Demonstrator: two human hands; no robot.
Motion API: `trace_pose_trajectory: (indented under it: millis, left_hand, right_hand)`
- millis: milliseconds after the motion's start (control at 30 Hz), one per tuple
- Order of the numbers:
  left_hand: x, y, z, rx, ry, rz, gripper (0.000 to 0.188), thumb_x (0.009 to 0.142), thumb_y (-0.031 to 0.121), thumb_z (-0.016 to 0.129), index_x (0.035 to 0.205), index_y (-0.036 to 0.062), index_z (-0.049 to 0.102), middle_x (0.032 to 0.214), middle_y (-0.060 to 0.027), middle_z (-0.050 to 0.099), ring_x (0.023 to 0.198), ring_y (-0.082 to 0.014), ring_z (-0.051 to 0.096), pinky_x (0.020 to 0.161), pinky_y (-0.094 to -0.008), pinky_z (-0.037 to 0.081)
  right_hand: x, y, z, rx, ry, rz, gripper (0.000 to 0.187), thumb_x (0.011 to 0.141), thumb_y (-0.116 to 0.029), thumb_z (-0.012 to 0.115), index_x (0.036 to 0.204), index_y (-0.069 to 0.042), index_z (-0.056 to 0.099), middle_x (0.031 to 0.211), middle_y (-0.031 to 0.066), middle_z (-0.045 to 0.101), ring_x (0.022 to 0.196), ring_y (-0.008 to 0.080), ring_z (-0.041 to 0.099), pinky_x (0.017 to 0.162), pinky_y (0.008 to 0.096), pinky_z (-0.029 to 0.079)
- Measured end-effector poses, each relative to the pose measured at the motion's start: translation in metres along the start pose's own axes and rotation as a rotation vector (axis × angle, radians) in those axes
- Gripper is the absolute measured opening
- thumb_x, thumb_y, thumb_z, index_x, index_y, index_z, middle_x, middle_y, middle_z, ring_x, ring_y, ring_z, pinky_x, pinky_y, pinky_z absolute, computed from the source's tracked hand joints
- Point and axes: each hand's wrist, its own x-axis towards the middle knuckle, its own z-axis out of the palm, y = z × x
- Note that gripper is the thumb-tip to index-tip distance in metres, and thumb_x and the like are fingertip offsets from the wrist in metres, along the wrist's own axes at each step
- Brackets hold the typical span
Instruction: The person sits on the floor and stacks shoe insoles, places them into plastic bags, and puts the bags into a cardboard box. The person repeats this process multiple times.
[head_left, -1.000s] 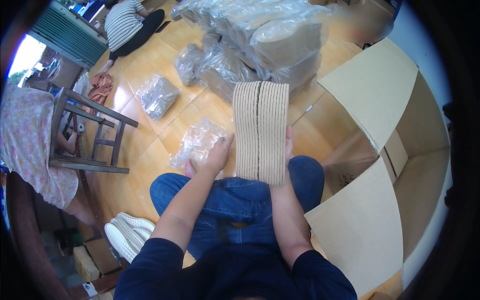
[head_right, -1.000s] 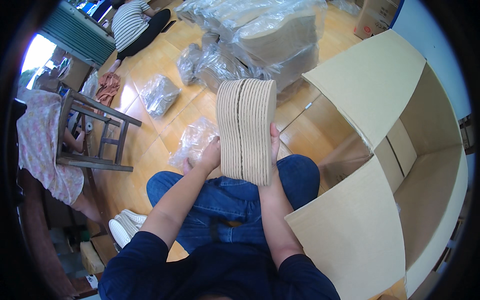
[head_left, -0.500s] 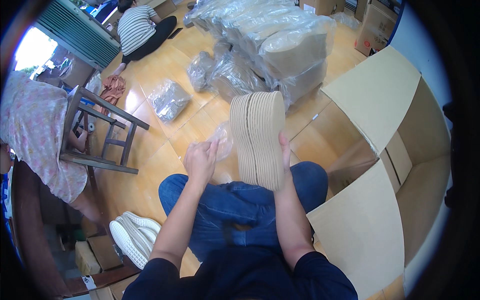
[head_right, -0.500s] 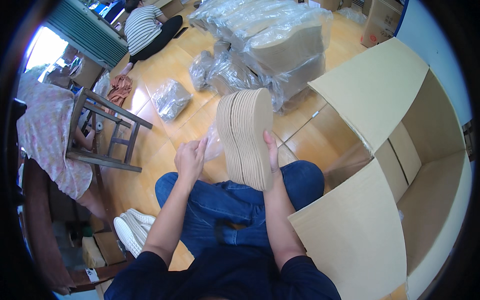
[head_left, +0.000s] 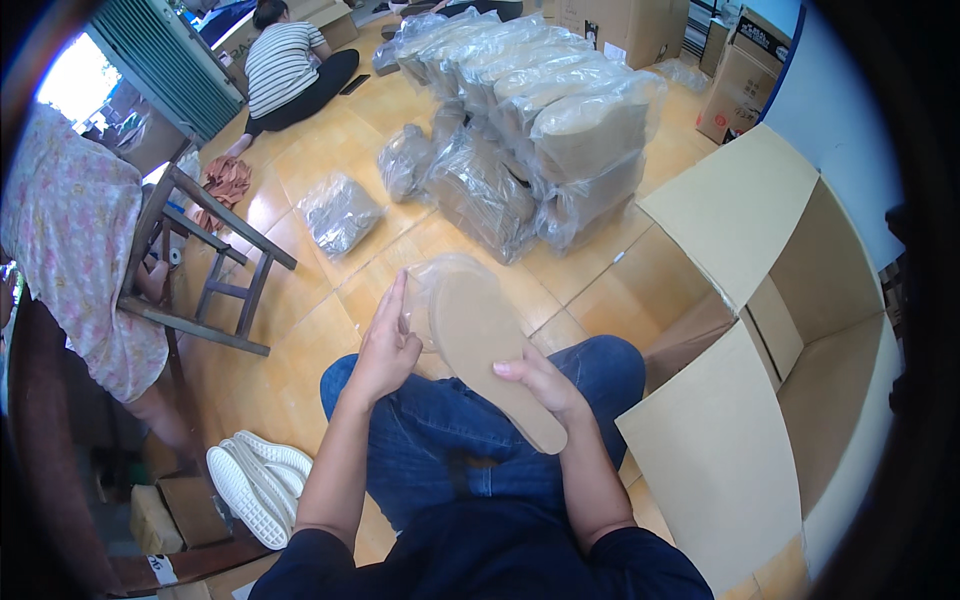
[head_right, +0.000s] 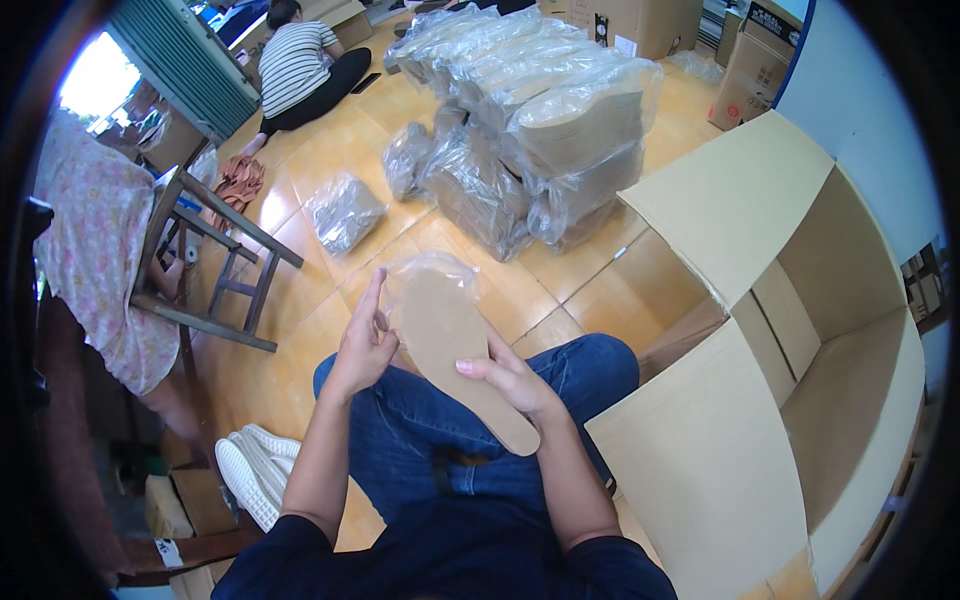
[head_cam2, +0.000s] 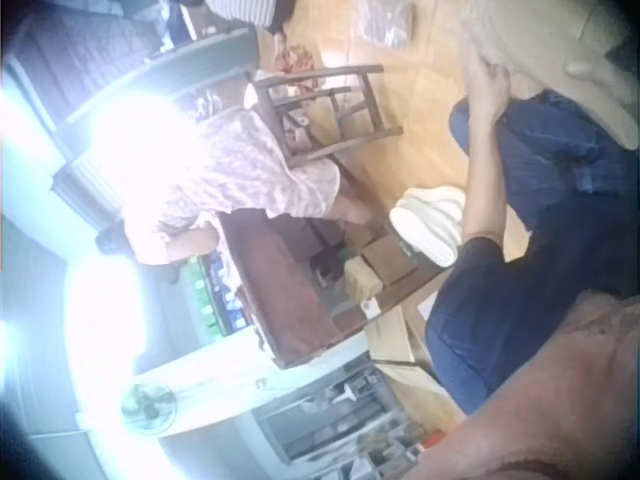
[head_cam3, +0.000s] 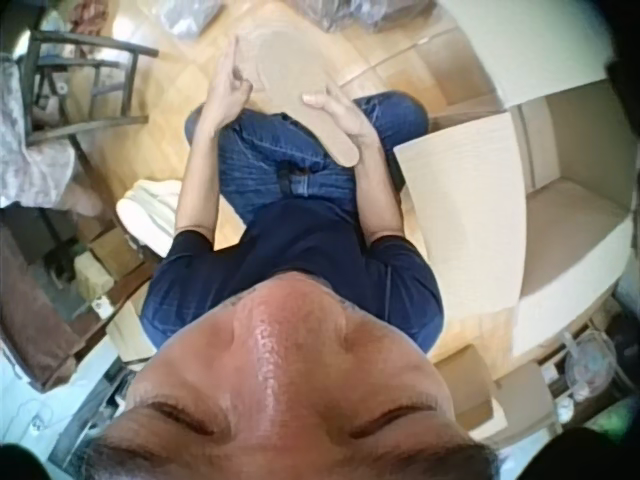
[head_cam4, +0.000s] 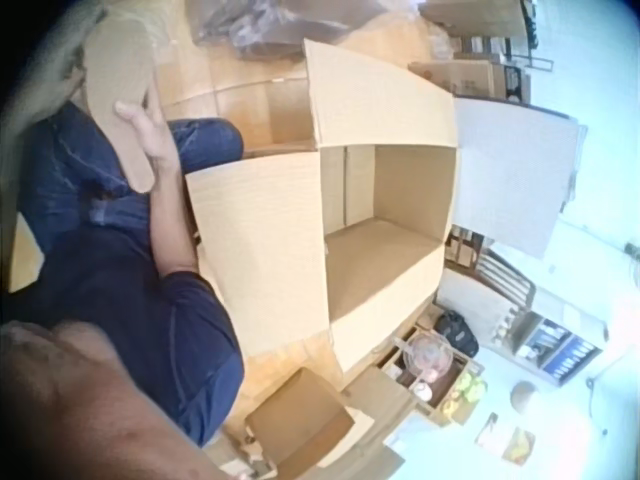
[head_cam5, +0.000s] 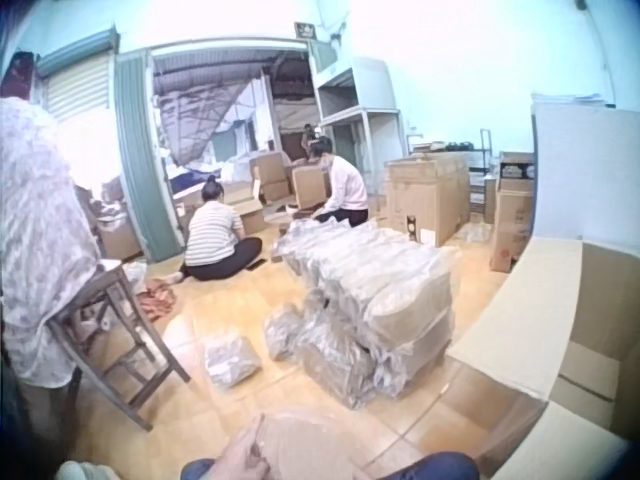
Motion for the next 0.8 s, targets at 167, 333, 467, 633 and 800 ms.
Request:
trace_pose_trajectory:
  millis: [167, 333, 467, 633, 800]
  left_hand:
    - [0.001, 0.006, -0.004, 0.488, 0.006, 0.558, 0.079, 0.071, -0.009, 0.055, 0.146, 0.0034, 0.034, 0.147, -0.0144, 0.043, 0.087, -0.0267, 0.060, 0.075, -0.0359, 0.050]
    - [-0.012, 0.004, 0.010, 0.706, -0.108, 0.744, 0.075, 0.069, -0.003, 0.059, 0.141, 0.0051, 0.043, 0.147, -0.0082, 0.044, 0.086, -0.0229, 0.060, 0.069, -0.0389, 0.048]
    - [-0.039, -0.016, 0.041, 0.535, -0.029, 0.728, 0.069, 0.068, -0.004, 0.063, 0.135, 0.0050, 0.050, 0.148, -0.0123, 0.042, 0.074, -0.0214, 0.060, 0.087, -0.0505, 0.042]
    - [-0.050, -0.054, 0.072, 0.182, 0.306, 0.477, 0.049, 0.069, -0.012, 0.060, 0.115, 0.0035, 0.057, 0.129, -0.0189, 0.051, 0.067, -0.0159, 0.060, 0.111, -0.0565, 0.020]
    - [-0.057, -0.061, 0.086, -0.331, 0.192, -0.014, 0.041, 0.072, -0.014, 0.057, 0.110, 0.0013, 0.053, 0.090, -0.0054, 0.060, 0.069, -0.0128, 0.058, 0.100, -0.0332, 0.040]
  right_hand:
    - [0.000, 0.011, 0.011, -0.272, 0.157, -0.047, 0.094, 0.082, -0.014, 0.071, 0.153, 0.001, 0.011, 0.147, 0.0199, 0.036, 0.136, 0.0232, 0.037, 0.108, 0.0321, 0.034]
    - [0.005, 0.026, 0.007, -0.158, 0.258, 0.053, 0.089, 0.084, -0.014, 0.068, 0.152, 0.001, 0.012, 0.143, 0.0183, 0.041, 0.127, 0.0215, 0.047, 0.103, 0.0301, 0.040]
    - [0.007, 0.038, -0.002, 0.269, 0.197, 0.164, 0.062, 0.091, -0.027, 0.060, 0.142, 0.001, 0.036, 0.126, 0.0153, 0.057, 0.110, 0.0218, 0.059, 0.093, 0.0308, 0.048]
    - [0.001, 0.043, -0.007, 0.779, 0.118, 0.202, 0.050, 0.096, -0.042, 0.049, 0.122, -0.001, 0.057, 0.109, 0.0143, 0.067, 0.096, 0.0256, 0.067, 0.086, 0.0358, 0.054]
    - [0.001, 0.041, 0.002, 1.015, 0.017, -0.038, 0.057, 0.096, -0.045, 0.043, 0.127, 0.001, 0.053, 0.113, 0.0163, 0.065, 0.097, 0.0278, 0.067, 0.088, 0.0404, 0.055]
